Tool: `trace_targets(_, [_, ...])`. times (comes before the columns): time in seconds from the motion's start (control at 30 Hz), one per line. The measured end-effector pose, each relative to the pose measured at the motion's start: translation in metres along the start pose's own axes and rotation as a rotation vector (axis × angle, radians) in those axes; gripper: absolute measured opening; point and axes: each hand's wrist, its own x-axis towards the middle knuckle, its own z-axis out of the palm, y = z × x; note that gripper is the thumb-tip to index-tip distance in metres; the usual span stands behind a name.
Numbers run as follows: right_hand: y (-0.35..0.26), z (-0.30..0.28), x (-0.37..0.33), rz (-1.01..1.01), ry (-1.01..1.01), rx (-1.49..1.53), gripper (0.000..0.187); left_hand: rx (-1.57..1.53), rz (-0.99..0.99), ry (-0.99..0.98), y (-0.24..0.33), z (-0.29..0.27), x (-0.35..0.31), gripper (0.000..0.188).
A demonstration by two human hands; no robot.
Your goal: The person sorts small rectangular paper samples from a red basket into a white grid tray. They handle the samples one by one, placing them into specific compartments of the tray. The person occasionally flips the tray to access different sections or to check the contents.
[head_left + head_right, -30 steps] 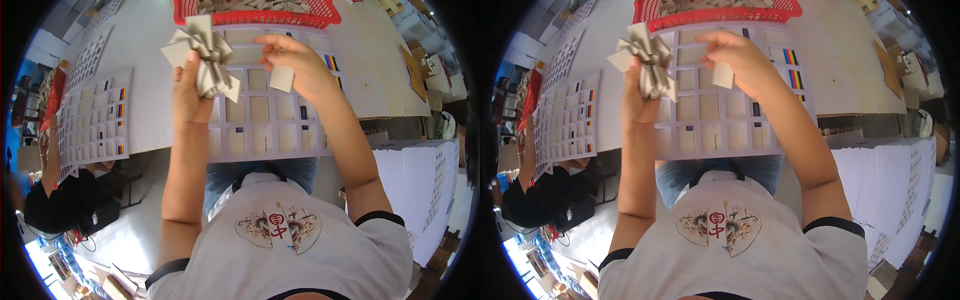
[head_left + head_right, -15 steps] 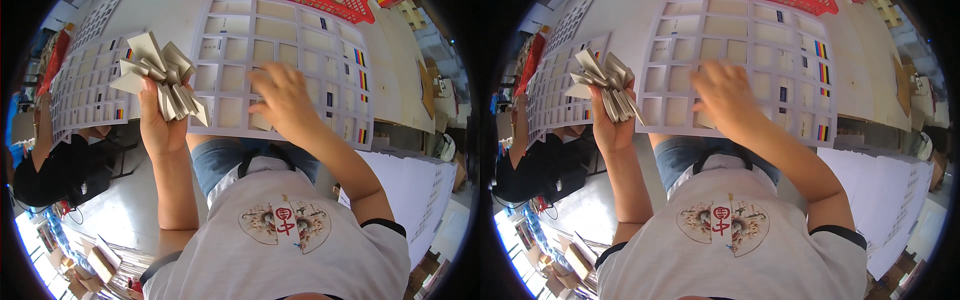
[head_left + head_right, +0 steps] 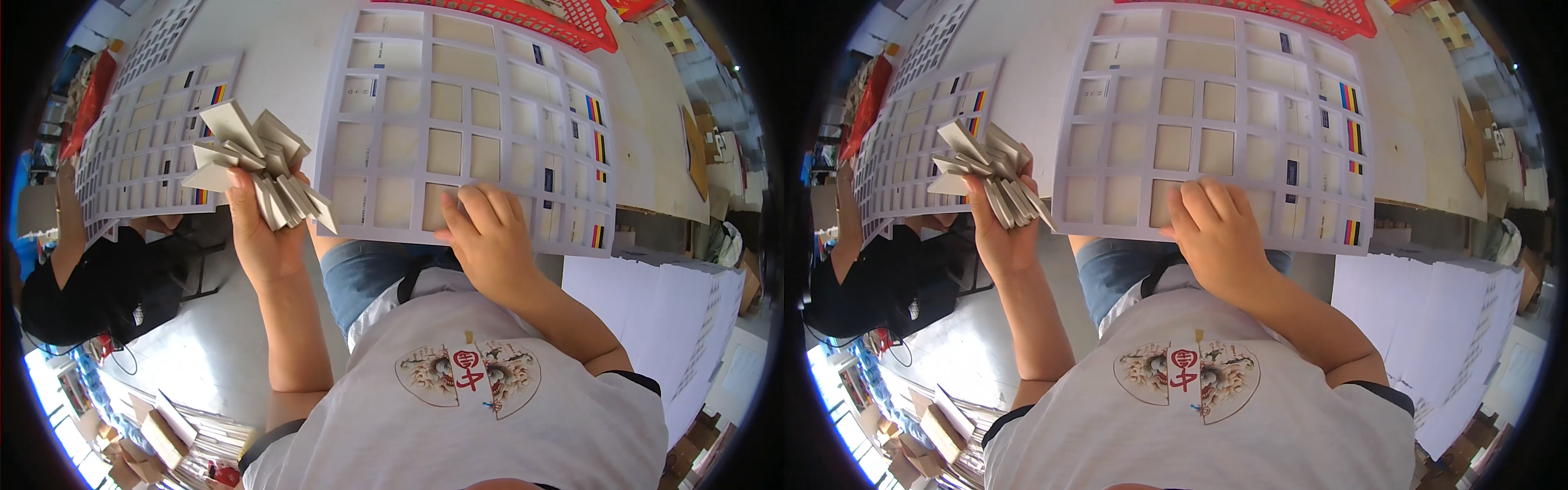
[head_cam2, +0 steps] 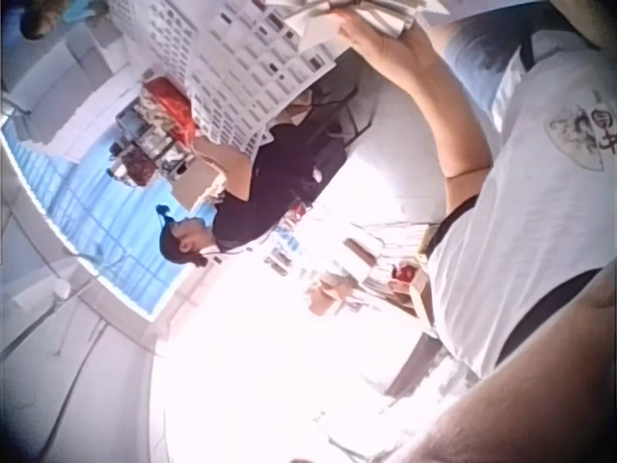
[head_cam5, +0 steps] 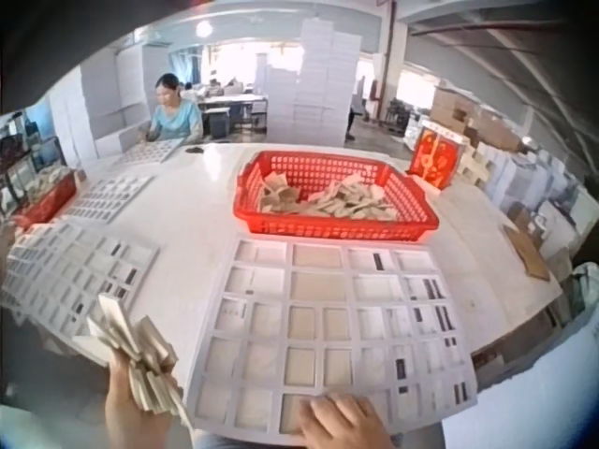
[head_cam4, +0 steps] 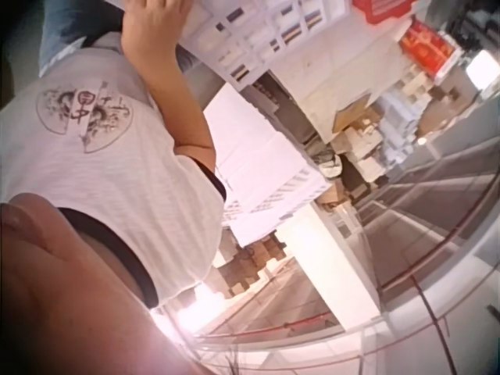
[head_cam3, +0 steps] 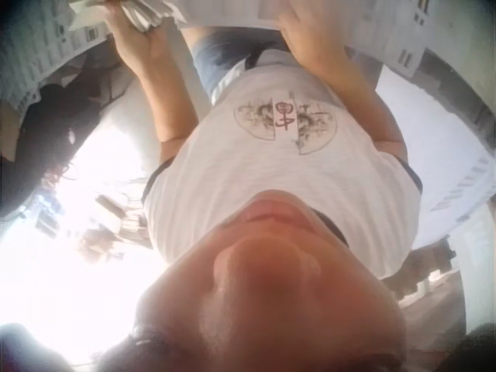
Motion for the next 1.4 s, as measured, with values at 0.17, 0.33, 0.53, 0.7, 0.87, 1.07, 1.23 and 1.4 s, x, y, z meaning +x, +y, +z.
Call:
trace_targets(0.17, [-0.012,-0.026,0.023,0.250,0.129,0.808,0.034,0.099,-0.036,0.024,-0.039,0.038,-0.021,0.037])
trace_targets(0.33, [-0.005,-0.016,0.020,0.444,0.261,0.994,0.031,0.135,-0.084,0.040,-0.061,0.069,-0.027,0.030])
trace_targets(0.53, [0.042,-0.038,0.009,0.368,0.200,0.613,0.023,0.120,-0.046,-0.025,-0.055,0.058,-0.018,0.039])
trace_targets(0.7, [0.053,-0.039,0.006,0.496,-0.060,0.695,0.011,0.143,-0.093,-0.009,-0.061,0.053,-0.023,0.041])
trace_targets(0.87, [0.058,-0.026,-0.004,0.302,-0.015,0.591,0.014,0.191,-0.132,-0.065,-0.061,0.043,-0.026,0.041])
trace_targets(1.07, [0.038,-0.020,-0.031,0.075,0.015,0.200,0.024,0.181,-0.219,-0.105,-0.062,0.044,-0.026,0.039])
trace_targets(1.23, [0.049,-0.039,-0.017,0.247,0.320,0.548,0.030,0.133,-0.388,-0.251,-0.070,0.072,-0.040,0.030])
trace_targets(1.4, [0.050,-0.057,0.017,0.282,0.514,0.759,0.030,0.278,-0.472,-0.318,-0.088,0.084,-0.049,0.035])
